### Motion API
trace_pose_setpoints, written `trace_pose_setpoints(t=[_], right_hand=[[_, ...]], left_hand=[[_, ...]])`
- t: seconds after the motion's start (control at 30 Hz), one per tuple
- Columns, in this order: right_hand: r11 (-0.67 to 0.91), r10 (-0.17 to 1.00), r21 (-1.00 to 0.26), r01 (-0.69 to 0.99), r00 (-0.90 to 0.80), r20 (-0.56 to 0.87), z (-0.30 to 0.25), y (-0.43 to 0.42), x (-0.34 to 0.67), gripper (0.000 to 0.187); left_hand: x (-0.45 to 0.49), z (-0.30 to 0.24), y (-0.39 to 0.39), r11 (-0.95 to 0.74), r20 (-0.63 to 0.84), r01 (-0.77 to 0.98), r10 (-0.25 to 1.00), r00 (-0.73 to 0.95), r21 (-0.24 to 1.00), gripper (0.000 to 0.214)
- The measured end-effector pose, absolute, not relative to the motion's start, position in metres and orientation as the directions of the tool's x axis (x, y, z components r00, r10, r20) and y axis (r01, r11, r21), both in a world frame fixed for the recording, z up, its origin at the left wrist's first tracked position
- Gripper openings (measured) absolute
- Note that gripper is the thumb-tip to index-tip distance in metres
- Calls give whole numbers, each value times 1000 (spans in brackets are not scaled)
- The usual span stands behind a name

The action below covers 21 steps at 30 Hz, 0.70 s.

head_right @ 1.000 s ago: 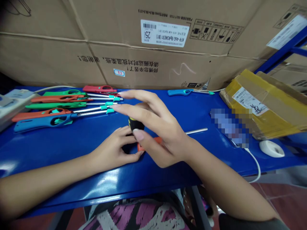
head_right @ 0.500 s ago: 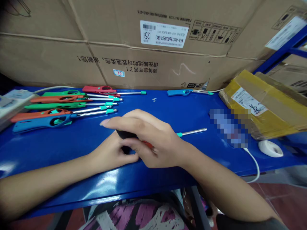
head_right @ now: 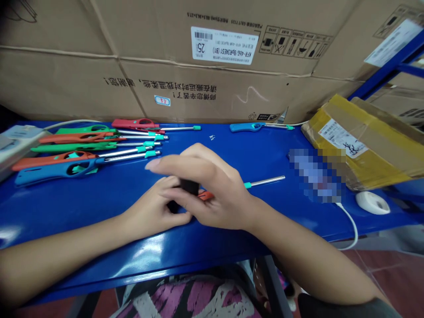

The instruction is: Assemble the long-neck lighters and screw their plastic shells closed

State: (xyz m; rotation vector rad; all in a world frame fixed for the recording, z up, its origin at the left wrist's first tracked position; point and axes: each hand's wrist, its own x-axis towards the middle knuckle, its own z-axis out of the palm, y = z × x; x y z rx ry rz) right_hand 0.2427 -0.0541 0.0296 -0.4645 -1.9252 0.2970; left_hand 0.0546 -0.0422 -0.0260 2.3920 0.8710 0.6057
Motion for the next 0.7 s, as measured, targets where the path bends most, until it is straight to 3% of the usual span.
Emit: trace_pose_setpoints(t=[0.1,0.27,0.37,0.47,0.63,0.7], right_hand=[[913,406,-346,217,-388,827,34,-54,245,28],[792,572,-594,144,-517,637,38,-55,252,55],[865,497,-473,169,-416,761,34,-52,251,62],[932,354,-283,225,-411,840,33,-49,252,55],[872,467,-470,136,-520,715,35,-51,253,50],[886,457,-431,171,-480,749,35,-51,252,44]], left_hand=[[55,-26,-42,-669,240,443,676,697,597,29],[55,-26,-42,-691,278,436,668,690,576,23],[55,-25,-43,-670,243,454,681,691,587,22],[56,-24,-43,-653,234,451,690,685,608,17],[55,-25,-43,-692,290,421,665,688,587,12],[56,-26,-43,-673,265,436,679,685,597,15]])
